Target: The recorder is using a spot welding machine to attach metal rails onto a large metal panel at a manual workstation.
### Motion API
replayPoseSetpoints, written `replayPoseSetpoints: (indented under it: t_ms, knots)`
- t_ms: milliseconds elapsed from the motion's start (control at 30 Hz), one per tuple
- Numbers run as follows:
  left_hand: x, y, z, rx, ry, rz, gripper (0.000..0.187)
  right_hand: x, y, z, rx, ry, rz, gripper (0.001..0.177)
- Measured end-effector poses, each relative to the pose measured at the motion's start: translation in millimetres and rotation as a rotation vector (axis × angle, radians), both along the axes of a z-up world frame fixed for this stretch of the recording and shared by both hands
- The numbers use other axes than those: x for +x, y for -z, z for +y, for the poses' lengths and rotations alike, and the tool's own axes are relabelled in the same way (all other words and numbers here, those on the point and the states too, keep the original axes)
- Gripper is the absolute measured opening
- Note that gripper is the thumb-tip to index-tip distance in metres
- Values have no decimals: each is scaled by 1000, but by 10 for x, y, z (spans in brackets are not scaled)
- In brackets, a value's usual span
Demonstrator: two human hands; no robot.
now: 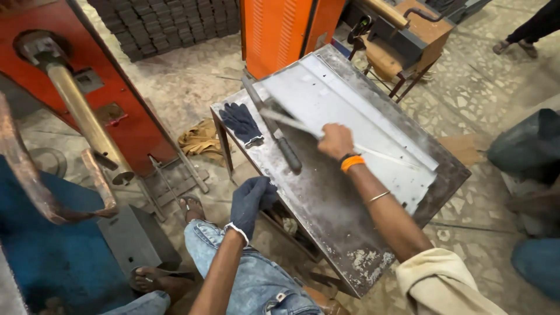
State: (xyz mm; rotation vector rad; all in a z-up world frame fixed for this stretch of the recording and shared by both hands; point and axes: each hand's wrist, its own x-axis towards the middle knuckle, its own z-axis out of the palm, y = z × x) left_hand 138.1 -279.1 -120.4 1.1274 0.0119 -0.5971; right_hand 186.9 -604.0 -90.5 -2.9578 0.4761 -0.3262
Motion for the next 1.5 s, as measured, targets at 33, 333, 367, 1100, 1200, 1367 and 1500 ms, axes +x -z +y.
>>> replayPoseSetpoints:
  t_ms: [33,333,367,1100,1200,1367,1500]
  knots:
    - [-6,-96,-21,-3,3,0,38,-27,87,61,-3,3,0,20]
    - [-32,-351,149,67,-12,-14,38,-177,-182,358,-146,-197,-213,19]
    - [-1,-345,134,-6,-26,-8,37,-217,-493,442,-146,-284,-354,25]
    - [-500,-2068,903,110,-567,-408,38,-520,-1680,1610,824,-385,-760,52]
    - [-881,-2555,1074,339,-598,-477,30,-421,-1380,1615,803,-323,-753,58]
    - [-1552,-2933,1433,1061,-573,-574,26,-495,-1298,1498,1205,-255,-781,41]
    - [-1843,-2915,1737,1181,-709,-1344,17,-609,-1293,1033,639,-798,-1022,53]
